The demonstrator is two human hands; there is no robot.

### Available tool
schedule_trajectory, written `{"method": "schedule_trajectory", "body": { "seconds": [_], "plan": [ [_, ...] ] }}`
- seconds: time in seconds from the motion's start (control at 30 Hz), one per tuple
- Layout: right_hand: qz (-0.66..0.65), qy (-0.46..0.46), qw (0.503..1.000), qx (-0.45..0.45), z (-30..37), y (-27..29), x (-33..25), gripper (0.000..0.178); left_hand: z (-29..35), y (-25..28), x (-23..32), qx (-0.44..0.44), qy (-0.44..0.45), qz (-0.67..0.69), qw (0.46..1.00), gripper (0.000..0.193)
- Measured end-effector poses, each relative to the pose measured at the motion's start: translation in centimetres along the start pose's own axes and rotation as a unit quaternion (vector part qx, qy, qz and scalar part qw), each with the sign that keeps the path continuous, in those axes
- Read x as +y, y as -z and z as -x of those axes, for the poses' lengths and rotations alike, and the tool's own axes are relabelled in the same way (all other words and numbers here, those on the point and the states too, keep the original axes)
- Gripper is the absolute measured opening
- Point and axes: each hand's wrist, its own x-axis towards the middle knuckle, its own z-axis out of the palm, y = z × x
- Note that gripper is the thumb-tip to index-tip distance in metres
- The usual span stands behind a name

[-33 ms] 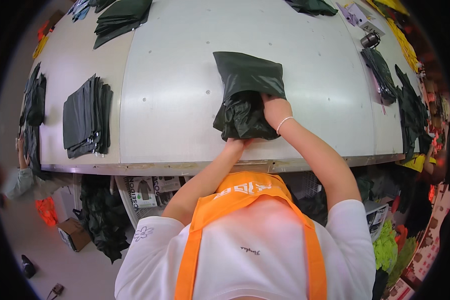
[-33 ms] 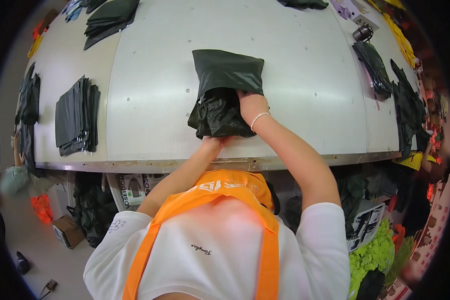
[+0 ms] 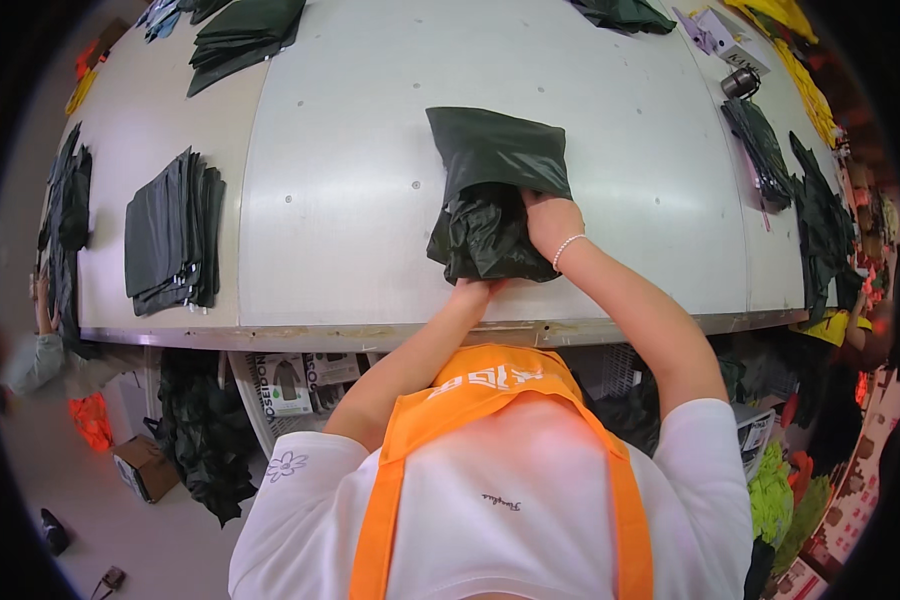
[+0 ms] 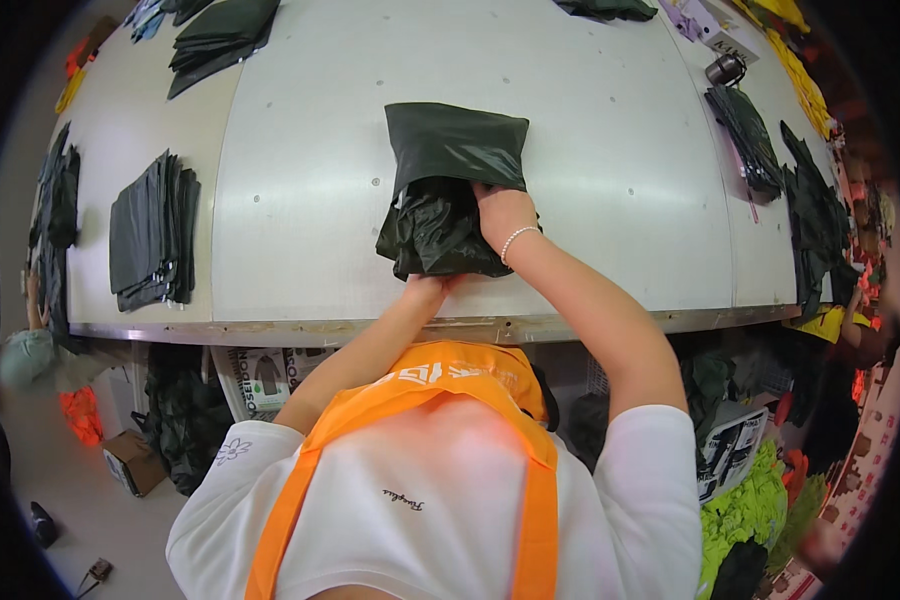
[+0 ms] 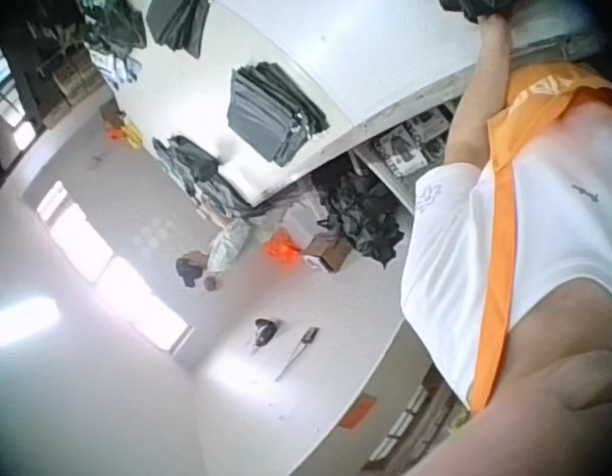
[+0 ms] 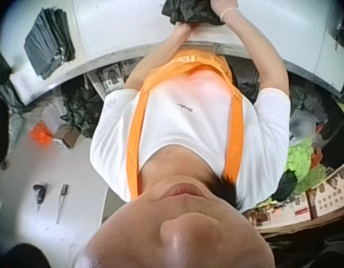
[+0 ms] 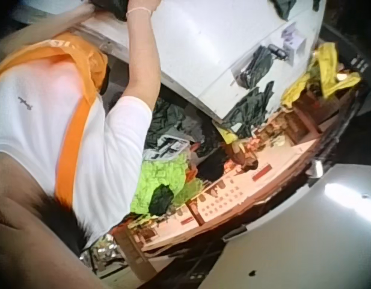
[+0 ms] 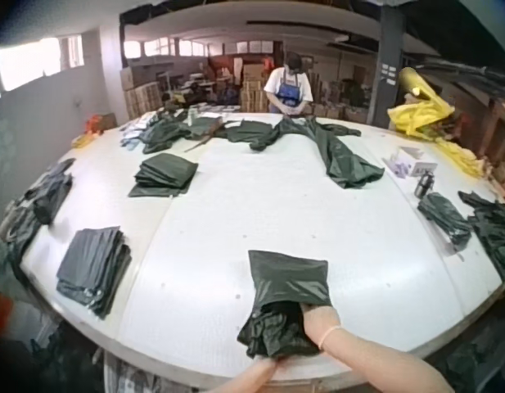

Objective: The person folds a dark green jacket on a white table, aligns the sleeves, and smooths the fabric. They then pick up another jacket from a nearby basket, unfold it, and begin folding it in the same manner.

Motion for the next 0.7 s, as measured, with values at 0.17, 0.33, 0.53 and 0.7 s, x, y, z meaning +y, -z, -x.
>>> {"method": "schedule_trajectory", "body": {
  "seconds": [0.17, 0.33, 0.53, 0.7],
  "plan": [
    [0.100, 0.126, 0.987, -0.025, 0.3, 2.2, -1.6, 0.042, -0.3, -1.2, 0.5, 0.027, -0.003, -0.023, 0.999, 0.050],
    [0.034, 0.258, 0.963, 0.066, 0.6, 1.7, -0.3, 0.031, 0.1, -0.7, 0.5, 0.055, 0.014, -0.023, 0.998, 0.052],
    [-0.006, 0.215, 0.968, 0.133, 0.1, 1.7, -5.5, 0.022, -0.4, 0.4, 1.0, 0.055, 0.025, -0.035, 0.998, 0.051],
    [-0.145, 0.075, 0.977, 0.140, -1.6, 0.8, -8.4, 0.011, -0.8, 0.8, -0.2, 0.063, 0.037, -0.034, 0.997, 0.044]
  ]
}}
